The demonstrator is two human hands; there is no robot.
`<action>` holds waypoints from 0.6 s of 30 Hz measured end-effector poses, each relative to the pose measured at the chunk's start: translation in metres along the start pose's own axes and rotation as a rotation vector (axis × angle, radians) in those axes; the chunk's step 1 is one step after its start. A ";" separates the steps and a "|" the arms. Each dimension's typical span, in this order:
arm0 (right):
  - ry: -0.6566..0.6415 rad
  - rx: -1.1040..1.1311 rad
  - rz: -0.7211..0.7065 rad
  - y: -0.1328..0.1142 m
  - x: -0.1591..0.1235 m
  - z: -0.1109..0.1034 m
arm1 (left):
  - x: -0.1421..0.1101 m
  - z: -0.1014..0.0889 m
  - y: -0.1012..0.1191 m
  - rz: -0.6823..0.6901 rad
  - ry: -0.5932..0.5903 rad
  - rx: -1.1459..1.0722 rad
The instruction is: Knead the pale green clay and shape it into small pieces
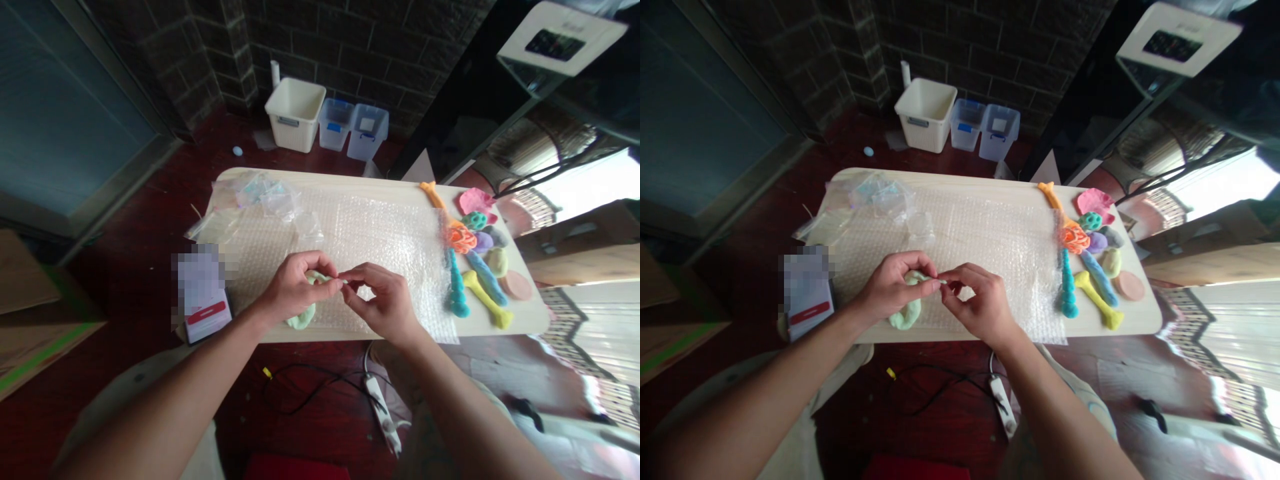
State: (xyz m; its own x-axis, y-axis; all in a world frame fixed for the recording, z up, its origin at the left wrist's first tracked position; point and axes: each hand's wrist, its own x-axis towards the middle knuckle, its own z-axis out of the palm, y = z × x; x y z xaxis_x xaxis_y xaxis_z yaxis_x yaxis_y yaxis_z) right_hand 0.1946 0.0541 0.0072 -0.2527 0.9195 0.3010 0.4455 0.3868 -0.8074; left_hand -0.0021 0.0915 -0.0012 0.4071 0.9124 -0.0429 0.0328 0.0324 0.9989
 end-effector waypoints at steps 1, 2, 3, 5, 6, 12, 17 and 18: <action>0.001 0.020 0.008 0.000 0.000 0.000 | 0.000 0.000 0.000 0.000 0.005 -0.007; -0.001 0.049 0.022 0.001 -0.001 0.001 | 0.000 0.000 0.000 -0.001 0.013 -0.014; -0.001 0.082 0.039 0.002 -0.001 0.001 | 0.001 0.000 0.000 -0.004 0.022 -0.020; -0.001 0.139 0.070 0.002 -0.002 0.002 | 0.001 0.000 -0.001 -0.008 0.032 -0.026; -0.003 0.153 0.079 0.002 -0.002 0.002 | 0.001 0.000 -0.001 -0.010 0.032 -0.026; -0.022 0.125 0.078 0.001 0.000 -0.001 | 0.000 -0.001 0.000 -0.025 0.021 -0.043; -0.019 0.002 0.032 -0.001 0.001 -0.002 | 0.000 0.000 0.001 -0.070 -0.024 -0.063; -0.013 -0.027 0.015 -0.001 0.000 -0.002 | 0.001 0.001 0.001 -0.076 -0.026 -0.056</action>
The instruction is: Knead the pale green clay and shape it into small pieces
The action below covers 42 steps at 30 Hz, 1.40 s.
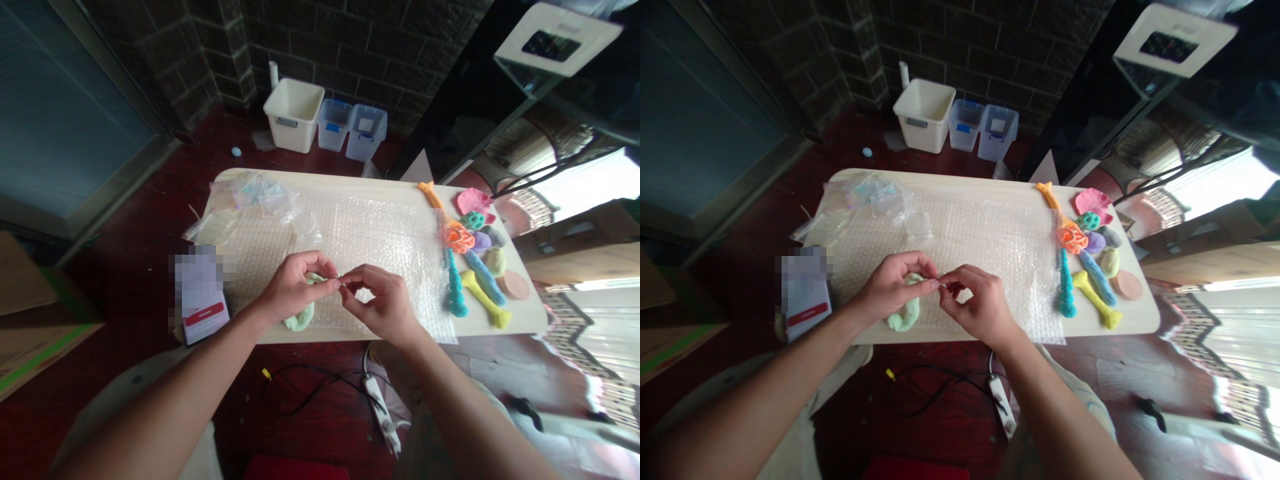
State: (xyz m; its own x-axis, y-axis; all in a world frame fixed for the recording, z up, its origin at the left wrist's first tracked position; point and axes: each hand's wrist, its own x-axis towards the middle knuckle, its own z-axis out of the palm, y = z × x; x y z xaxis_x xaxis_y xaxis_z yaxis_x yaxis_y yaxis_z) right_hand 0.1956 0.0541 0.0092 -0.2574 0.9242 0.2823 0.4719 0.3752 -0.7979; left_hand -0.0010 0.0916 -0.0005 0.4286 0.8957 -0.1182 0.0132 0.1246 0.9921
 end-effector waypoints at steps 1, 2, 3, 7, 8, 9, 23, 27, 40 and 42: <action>0.007 -0.023 -0.012 0.000 0.000 0.000 | 0.000 0.000 0.000 -0.002 0.002 0.010; 0.014 -0.038 -0.018 -0.001 -0.001 0.001 | 0.000 0.001 0.000 0.001 0.007 0.020; 0.019 -0.047 -0.016 -0.001 -0.001 0.001 | 0.001 0.001 0.000 0.003 0.011 0.028; 0.024 -0.056 0.025 -0.001 -0.003 0.005 | 0.001 0.002 -0.001 0.009 0.019 0.046; 0.027 -0.050 0.040 -0.001 -0.003 0.006 | 0.000 0.002 -0.001 0.012 0.023 0.050; 0.033 -0.043 0.056 0.000 -0.003 0.008 | 0.000 0.003 -0.002 0.017 0.029 0.056; 0.361 0.302 0.421 0.019 0.006 -0.003 | 0.004 -0.003 -0.011 0.042 0.186 0.140; 0.472 0.508 0.462 0.034 0.012 -0.012 | 0.005 -0.007 -0.012 0.006 0.236 0.143; 0.324 0.604 0.541 0.024 0.009 -0.003 | 0.007 -0.029 -0.009 0.171 0.242 0.468; 0.314 0.632 0.559 0.021 0.008 -0.004 | 0.007 -0.033 -0.010 0.173 0.281 0.505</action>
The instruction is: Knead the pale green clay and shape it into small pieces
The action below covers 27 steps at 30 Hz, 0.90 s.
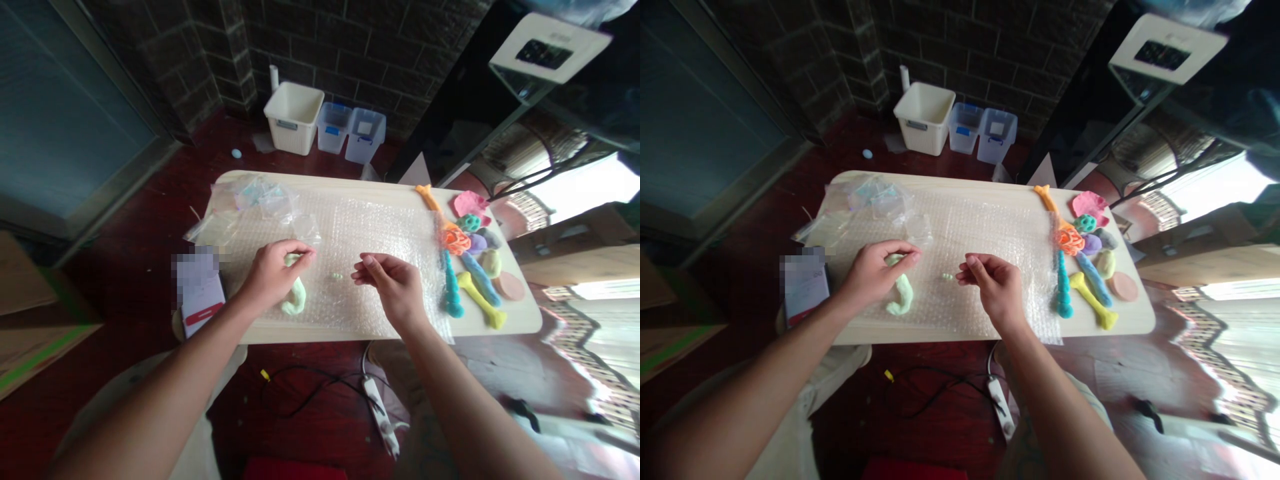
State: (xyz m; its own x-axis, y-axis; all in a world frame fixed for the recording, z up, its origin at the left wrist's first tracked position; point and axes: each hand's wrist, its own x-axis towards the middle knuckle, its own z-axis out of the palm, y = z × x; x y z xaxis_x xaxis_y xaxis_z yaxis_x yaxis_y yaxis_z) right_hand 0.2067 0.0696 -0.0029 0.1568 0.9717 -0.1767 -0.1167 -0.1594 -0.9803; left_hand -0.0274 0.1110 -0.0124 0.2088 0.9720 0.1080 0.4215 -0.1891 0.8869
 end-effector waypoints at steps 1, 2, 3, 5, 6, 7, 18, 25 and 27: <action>-0.002 0.002 0.008 -0.001 -0.001 0.000 | 0.000 -0.001 -0.001 0.000 0.018 0.021; -0.003 0.000 0.013 -0.002 -0.002 0.000 | 0.001 -0.001 -0.003 0.001 0.037 0.047; -0.002 -0.006 0.015 -0.002 -0.003 0.000 | 0.001 -0.001 -0.005 0.008 0.057 0.078; -0.001 -0.020 0.007 -0.002 -0.003 -0.002 | 0.002 0.000 -0.008 0.041 0.098 0.155; -0.003 -0.027 -0.002 -0.002 -0.003 -0.003 | 0.003 0.000 -0.010 0.067 0.121 0.198; -0.007 -0.034 -0.010 -0.001 -0.003 -0.004 | 0.004 0.001 -0.011 0.095 0.149 0.241; -0.060 -0.049 0.039 0.004 -0.002 -0.013 | -0.015 0.020 0.016 0.407 -0.006 0.385; -0.039 -0.111 -0.006 -0.001 -0.005 -0.011 | -0.010 0.035 0.014 0.370 -0.134 0.382; -0.026 -0.163 -0.035 0.000 -0.004 -0.012 | -0.008 0.039 0.013 0.360 -0.157 0.387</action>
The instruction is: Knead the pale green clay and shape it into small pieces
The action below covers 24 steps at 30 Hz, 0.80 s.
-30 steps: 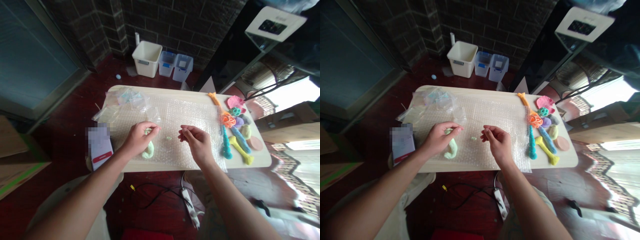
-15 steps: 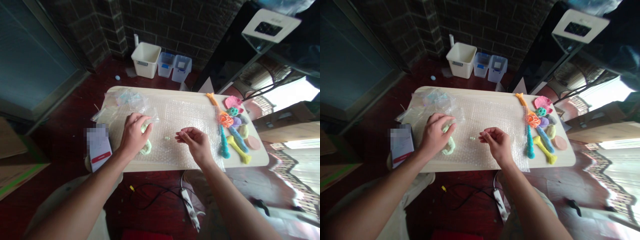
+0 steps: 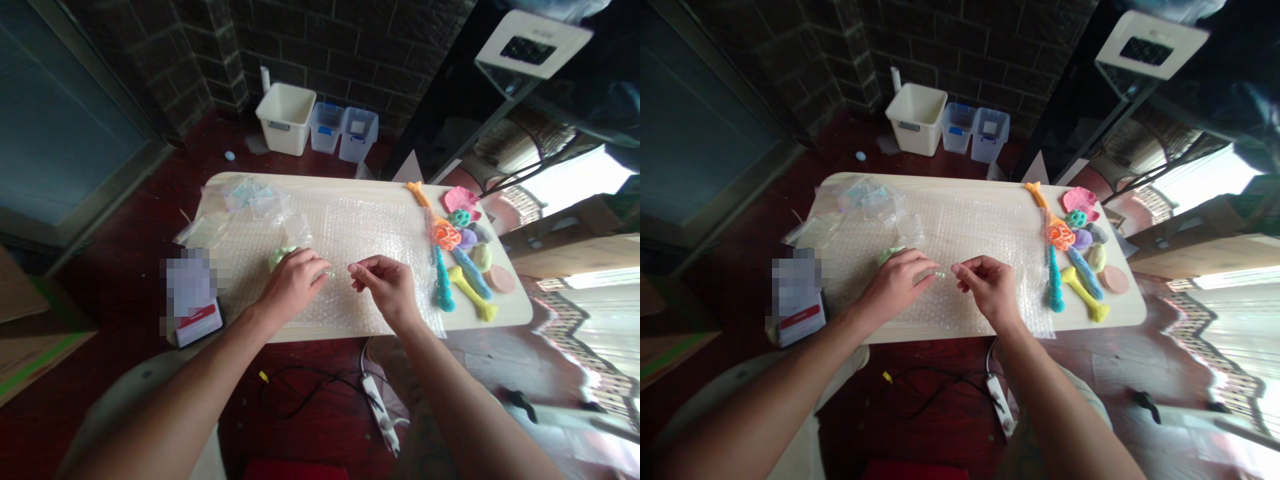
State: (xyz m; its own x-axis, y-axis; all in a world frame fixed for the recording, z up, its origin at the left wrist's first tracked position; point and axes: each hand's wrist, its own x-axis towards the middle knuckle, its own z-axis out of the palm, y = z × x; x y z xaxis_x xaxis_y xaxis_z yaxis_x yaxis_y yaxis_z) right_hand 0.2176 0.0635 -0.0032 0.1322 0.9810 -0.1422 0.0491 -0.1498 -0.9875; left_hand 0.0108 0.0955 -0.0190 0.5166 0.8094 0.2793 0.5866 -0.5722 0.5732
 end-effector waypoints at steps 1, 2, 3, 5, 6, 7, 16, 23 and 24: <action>0.005 -0.024 -0.010 0.001 0.001 -0.001 | 0.001 0.002 0.000 0.000 -0.014 0.006; 0.009 -0.042 -0.020 0.002 0.001 -0.001 | 0.002 0.005 0.000 0.001 -0.028 0.014; 0.013 -0.054 -0.029 0.004 0.002 -0.002 | 0.002 0.007 0.000 0.002 -0.039 0.023; 0.020 -0.060 -0.045 0.007 0.003 -0.003 | 0.003 0.012 0.000 0.000 -0.055 0.037; 0.018 -0.059 -0.050 0.008 0.004 -0.003 | 0.004 0.013 0.000 -0.002 -0.060 0.041; 0.013 -0.057 -0.052 0.010 0.004 -0.004 | 0.004 0.014 0.000 -0.004 -0.065 0.043; -0.003 0.095 0.003 0.007 0.004 -0.002 | 0.007 0.011 0.005 -0.014 -0.054 0.009; -0.024 0.025 -0.014 0.005 0.005 -0.001 | 0.005 0.001 0.002 -0.035 0.006 -0.122; -0.028 0.019 -0.010 0.006 0.006 -0.001 | 0.005 0.000 0.001 -0.039 0.011 -0.130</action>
State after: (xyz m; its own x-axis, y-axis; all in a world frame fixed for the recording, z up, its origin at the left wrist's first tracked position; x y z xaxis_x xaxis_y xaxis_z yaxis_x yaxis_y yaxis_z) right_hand 0.2192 0.0681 -0.0101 0.1037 0.9856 -0.1336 0.0318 -0.1375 -0.9900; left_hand 0.0139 0.0991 -0.0172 0.4873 0.8326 0.2632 0.5197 -0.5188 0.6788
